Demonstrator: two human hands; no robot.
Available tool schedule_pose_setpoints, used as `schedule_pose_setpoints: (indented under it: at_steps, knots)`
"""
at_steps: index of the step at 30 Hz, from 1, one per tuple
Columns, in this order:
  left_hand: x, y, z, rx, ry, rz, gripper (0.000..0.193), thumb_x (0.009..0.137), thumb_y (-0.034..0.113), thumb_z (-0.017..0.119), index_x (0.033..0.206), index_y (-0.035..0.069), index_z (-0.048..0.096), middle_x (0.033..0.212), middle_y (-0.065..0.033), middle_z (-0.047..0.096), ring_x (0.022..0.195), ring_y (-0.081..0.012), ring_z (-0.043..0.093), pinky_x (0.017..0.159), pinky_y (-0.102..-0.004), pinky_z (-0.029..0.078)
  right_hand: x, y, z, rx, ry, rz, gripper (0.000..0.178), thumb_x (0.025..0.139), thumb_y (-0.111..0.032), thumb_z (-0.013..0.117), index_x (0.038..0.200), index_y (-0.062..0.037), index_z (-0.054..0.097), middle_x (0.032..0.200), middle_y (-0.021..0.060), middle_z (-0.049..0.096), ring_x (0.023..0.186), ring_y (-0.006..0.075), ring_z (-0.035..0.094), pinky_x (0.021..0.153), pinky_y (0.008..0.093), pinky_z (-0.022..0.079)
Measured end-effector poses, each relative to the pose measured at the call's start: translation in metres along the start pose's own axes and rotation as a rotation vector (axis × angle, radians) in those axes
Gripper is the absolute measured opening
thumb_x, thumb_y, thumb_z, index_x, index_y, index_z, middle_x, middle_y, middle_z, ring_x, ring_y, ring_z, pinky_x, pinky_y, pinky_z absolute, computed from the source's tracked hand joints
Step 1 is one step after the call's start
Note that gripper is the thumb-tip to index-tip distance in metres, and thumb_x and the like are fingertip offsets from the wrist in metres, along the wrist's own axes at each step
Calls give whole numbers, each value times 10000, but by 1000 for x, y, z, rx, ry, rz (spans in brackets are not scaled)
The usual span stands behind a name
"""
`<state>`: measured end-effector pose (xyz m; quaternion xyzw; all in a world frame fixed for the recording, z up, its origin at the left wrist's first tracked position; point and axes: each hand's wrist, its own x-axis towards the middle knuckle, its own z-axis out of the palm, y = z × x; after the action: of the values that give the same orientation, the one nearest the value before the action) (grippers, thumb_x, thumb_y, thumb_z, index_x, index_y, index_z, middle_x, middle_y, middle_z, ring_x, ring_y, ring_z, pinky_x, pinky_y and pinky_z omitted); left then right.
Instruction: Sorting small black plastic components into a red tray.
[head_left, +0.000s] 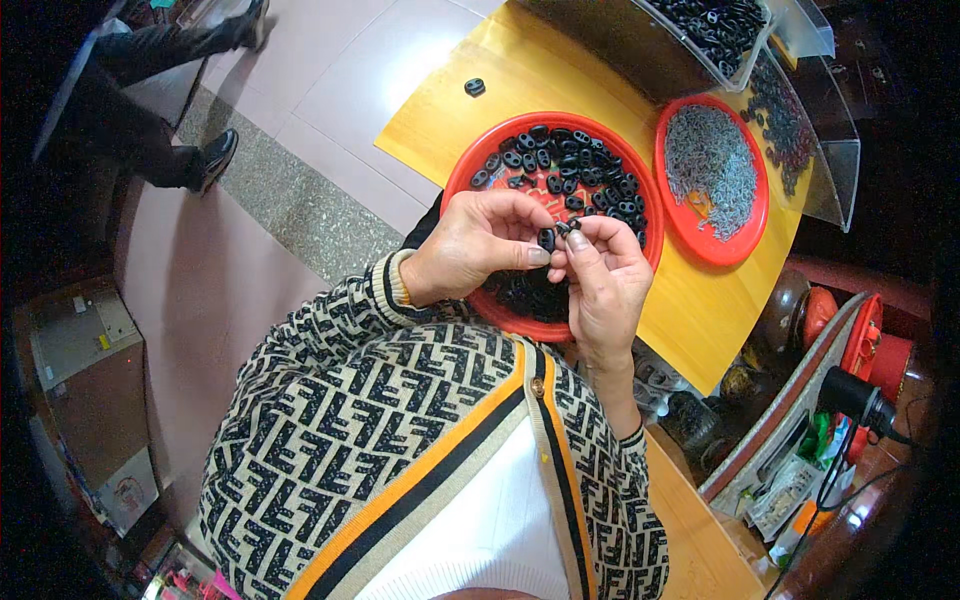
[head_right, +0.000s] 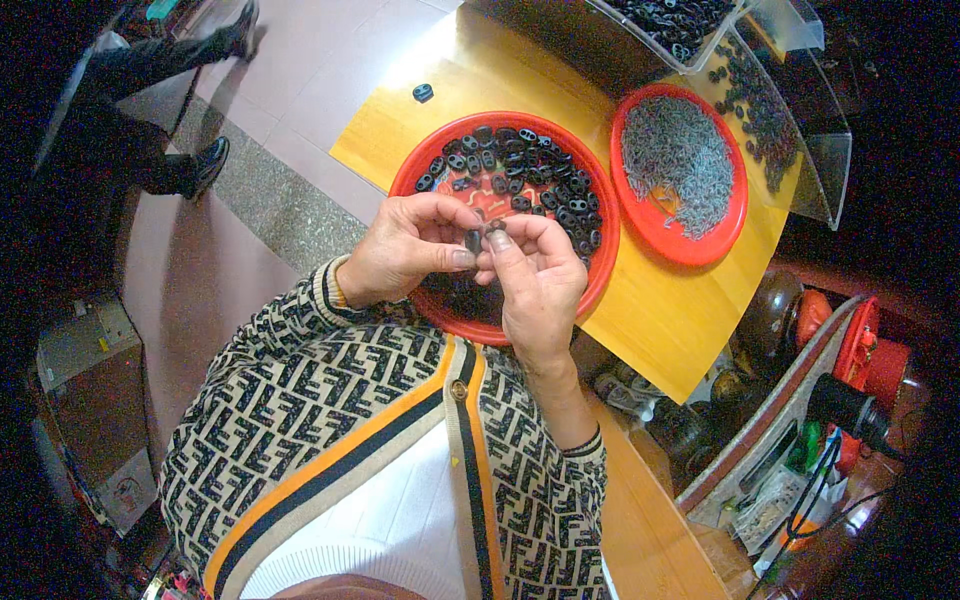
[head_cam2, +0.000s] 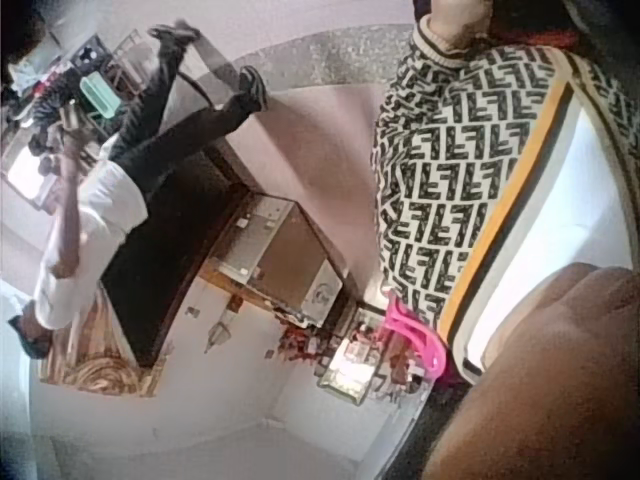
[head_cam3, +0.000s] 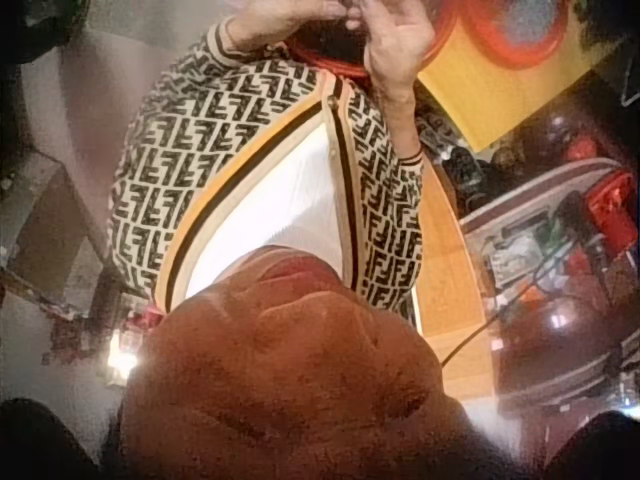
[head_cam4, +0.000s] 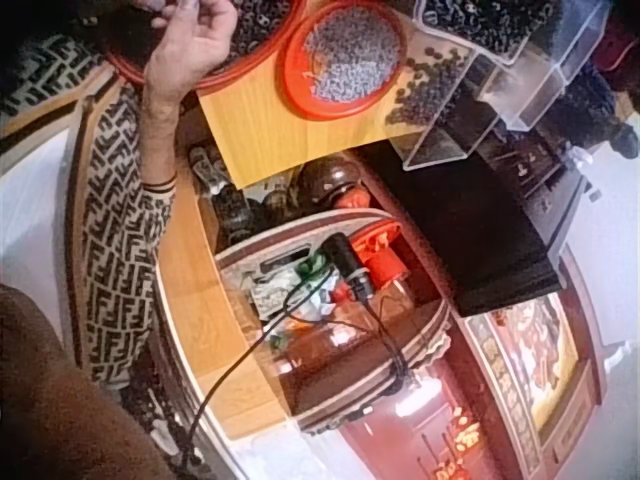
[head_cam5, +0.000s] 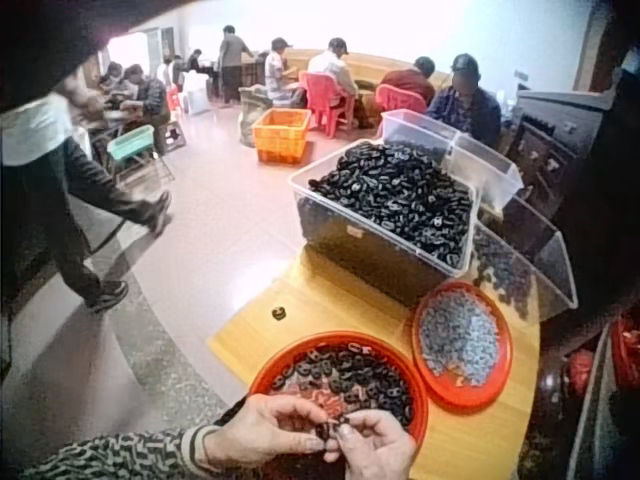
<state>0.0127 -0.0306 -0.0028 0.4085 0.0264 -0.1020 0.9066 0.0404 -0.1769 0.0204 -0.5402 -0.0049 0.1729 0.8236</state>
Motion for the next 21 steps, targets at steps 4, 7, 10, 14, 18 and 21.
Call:
schedule_pose_setpoints:
  at_steps: [4,7,10,14,18,21]
  knots:
    - [0,-3,-3,58,22,-8,225,760,-24,602,976,-21,541,830,-49,580,710,-107,576,657,-211,483,-3,-4,-3,-20,21,41,94,808,-14,552,896,10,531,753,55,579,593,76,550,502,180,458]
    - [1,0,-4,100,11,-61,233,768,0,601,994,-6,545,809,-32,574,668,-81,554,609,-192,470,-4,-8,-8,-108,87,34,88,792,7,559,877,1,536,737,35,570,579,63,539,485,174,450]
    - [1,-2,-7,28,-23,-57,239,778,12,590,1013,4,545,802,-29,573,653,-74,545,579,-185,459,-8,-10,-4,-205,101,35,84,792,7,557,872,-1,533,729,20,560,580,55,532,486,169,445]
    - [1,0,-3,-36,-14,-60,249,779,13,588,1024,7,544,803,-30,572,652,-77,544,582,-190,466,-10,-8,-3,-243,75,24,78,794,3,556,867,-2,530,725,10,550,578,49,525,484,166,438]
    - [0,-1,-5,-20,-26,-46,258,781,10,585,1036,6,542,815,-31,570,665,-81,548,595,-197,475,-10,-10,-1,-292,79,36,73,793,7,551,861,-4,528,716,20,554,565,53,523,478,166,432]
    - [0,-1,-6,4,-22,-48,262,777,0,586,1035,4,543,817,-50,578,669,-103,558,603,-221,480,-10,-10,0,-323,87,38,71,791,11,548,857,-7,529,707,32,562,553,57,526,475,166,432]
